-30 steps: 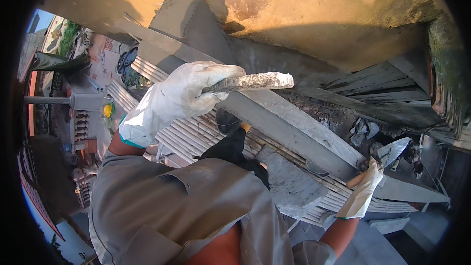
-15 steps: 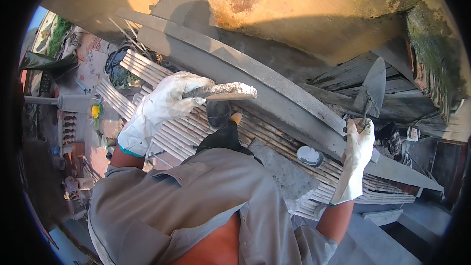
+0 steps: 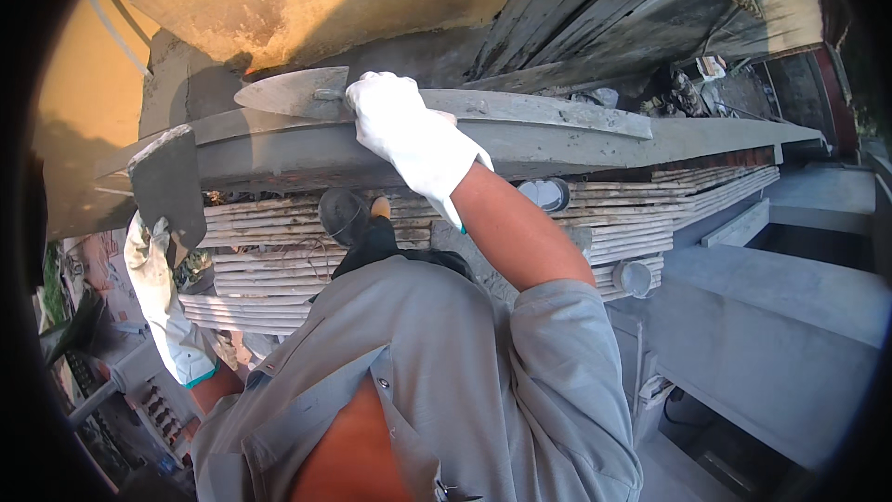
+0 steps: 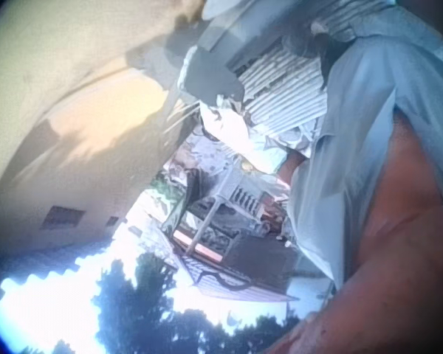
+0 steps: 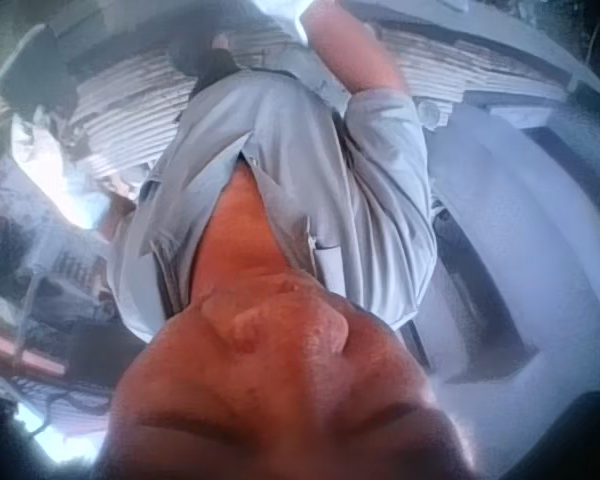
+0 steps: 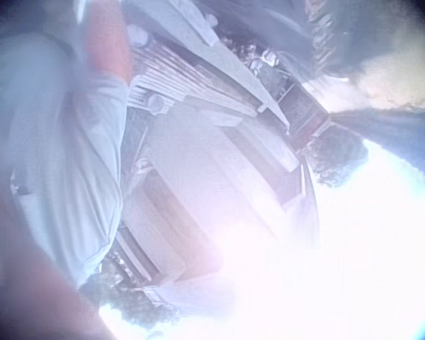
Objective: The person applies wet cement to a curved brick wall using a trowel and smooths it with a rectangular float. They repeatedly scoop cement from a nearby pile, spread it along the wall surface, and level the finish. Another worker is visible below assisting with materials.
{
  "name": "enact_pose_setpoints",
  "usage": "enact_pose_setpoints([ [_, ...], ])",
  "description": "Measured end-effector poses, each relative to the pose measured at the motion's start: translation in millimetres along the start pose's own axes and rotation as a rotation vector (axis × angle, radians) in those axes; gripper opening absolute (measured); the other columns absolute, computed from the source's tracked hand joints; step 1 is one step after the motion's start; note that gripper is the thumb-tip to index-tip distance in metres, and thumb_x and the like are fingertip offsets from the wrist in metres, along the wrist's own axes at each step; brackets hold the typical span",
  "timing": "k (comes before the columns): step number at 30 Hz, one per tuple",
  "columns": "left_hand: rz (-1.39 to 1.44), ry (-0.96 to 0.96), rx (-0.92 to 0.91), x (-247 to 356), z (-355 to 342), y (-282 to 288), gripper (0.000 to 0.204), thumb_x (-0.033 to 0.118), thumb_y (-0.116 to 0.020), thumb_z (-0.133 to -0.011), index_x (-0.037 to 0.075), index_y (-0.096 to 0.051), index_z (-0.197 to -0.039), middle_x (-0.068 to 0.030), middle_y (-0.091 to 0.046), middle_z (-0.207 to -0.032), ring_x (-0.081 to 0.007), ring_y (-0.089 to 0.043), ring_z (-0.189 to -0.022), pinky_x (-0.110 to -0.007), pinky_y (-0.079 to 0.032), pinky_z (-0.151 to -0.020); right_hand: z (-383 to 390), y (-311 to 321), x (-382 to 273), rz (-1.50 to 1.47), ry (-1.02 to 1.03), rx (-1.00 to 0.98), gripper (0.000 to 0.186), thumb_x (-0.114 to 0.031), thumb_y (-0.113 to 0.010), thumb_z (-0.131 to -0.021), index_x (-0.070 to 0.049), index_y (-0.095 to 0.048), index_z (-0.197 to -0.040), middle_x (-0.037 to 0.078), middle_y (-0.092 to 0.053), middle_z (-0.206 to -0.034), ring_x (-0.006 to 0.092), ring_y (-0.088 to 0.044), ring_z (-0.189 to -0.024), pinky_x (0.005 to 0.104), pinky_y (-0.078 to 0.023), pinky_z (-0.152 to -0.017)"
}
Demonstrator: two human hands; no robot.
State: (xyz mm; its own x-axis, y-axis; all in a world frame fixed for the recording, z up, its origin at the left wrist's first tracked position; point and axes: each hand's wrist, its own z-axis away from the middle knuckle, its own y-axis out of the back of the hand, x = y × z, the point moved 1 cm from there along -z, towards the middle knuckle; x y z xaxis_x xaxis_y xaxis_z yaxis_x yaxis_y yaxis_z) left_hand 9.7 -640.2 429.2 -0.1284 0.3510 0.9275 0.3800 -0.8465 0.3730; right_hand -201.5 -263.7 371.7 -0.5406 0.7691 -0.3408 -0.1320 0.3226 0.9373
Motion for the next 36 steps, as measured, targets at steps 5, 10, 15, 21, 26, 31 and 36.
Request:
enact_pose_setpoints([
  [5, 0.053, -0.011, 0.192, -27, -5, 18, 0.038, 0.002, -0.06, -0.101, 0.001, -0.058, -0.139, -0.0056, -0.068, -0.124, -0.0137, -0.06, -0.11, -0.03, -0.044, -0.104, 0, -11, 4, 0.038, 0.034, 0.112, 0.015, -0.006, -0.071, -0.07, -0.009, -0.074, -0.085, 0.016, -0.071, -0.094, 0.0348, -0.071, -0.09, 0.0447, -0.056, -0.079],
  [10, 0.116, -0.033, 0.155, -21, -13, 10, 0.034, 0.006, -0.062, -0.101, 0.001, -0.062, -0.135, -0.0055, -0.068, -0.123, -0.0142, -0.061, -0.109, -0.031, -0.047, -0.1, 3, -11, 6, 0.064, 0.06, 0.104, 0.019, -0.007, -0.072, -0.067, -0.012, -0.075, -0.086, 0.013, -0.071, -0.093, 0.0327, -0.072, -0.089, 0.0439, -0.055, -0.076],
  [15, 0.201, -0.078, 0.068, -6, -20, -8, 0.033, 0.005, -0.062, -0.101, 0.001, -0.063, -0.134, -0.0053, -0.069, -0.122, -0.0134, -0.062, -0.106, -0.03, -0.049, -0.096, 11, -15, 8, 0.134, 0.075, 0.114, 0.021, -0.007, -0.071, -0.069, -0.013, -0.075, -0.089, 0.01, -0.071, -0.093, 0.0296, -0.071, -0.093, 0.0434, -0.054, -0.078],
  [21, 0.253, -0.077, 0.092, 2, -21, -13, 0.034, 0.001, -0.062, -0.1, 0.0, -0.062, -0.134, -0.005, -0.069, -0.121, -0.0134, -0.062, -0.105, -0.03, -0.048, -0.097, 12, -19, 13, 0.072, 0.131, 0.204, 0.012, -0.009, -0.069, -0.072, -0.012, -0.073, -0.082, 0.011, -0.07, -0.085, 0.0296, -0.07, -0.086, 0.0432, -0.053, -0.077],
  [26, 0.28, -0.078, 0.162, -8, -16, -1, 0.038, 0.0, -0.061, -0.099, -0.001, -0.059, -0.137, -0.007, -0.068, -0.122, -0.0139, -0.062, -0.106, -0.03, -0.049, -0.097, 13, -23, 18, 0.04, 0.129, 0.192, 0.013, -0.006, -0.069, -0.07, -0.012, -0.072, -0.081, 0.012, -0.069, -0.085, 0.0313, -0.069, -0.085, 0.0435, -0.053, -0.077],
  [31, 0.235, -0.052, 0.239, -27, -12, 14, 0.041, 0.005, -0.062, -0.1, -0.001, -0.056, -0.14, -0.0088, -0.067, -0.126, -0.0158, -0.063, -0.111, -0.032, -0.049, -0.1, 22, -25, 25, 0.026, 0.105, 0.143, 0.015, -0.003, -0.069, -0.068, -0.01, -0.071, -0.081, 0.012, -0.067, -0.086, 0.032, -0.067, -0.086, 0.0449, -0.053, -0.077],
  [36, 0.32, -0.053, 0.254, -28, -9, 12, 0.044, -0.003, -0.058, -0.099, -0.005, -0.053, -0.142, -0.0109, -0.068, -0.125, -0.0153, -0.066, -0.106, -0.029, -0.051, -0.099, 36, -21, 34, -0.003, 0.105, 0.155, 0.016, 0.001, -0.068, -0.069, -0.007, -0.071, -0.083, 0.014, -0.068, -0.089, 0.0348, -0.068, -0.088, 0.0456, -0.054, -0.078],
])
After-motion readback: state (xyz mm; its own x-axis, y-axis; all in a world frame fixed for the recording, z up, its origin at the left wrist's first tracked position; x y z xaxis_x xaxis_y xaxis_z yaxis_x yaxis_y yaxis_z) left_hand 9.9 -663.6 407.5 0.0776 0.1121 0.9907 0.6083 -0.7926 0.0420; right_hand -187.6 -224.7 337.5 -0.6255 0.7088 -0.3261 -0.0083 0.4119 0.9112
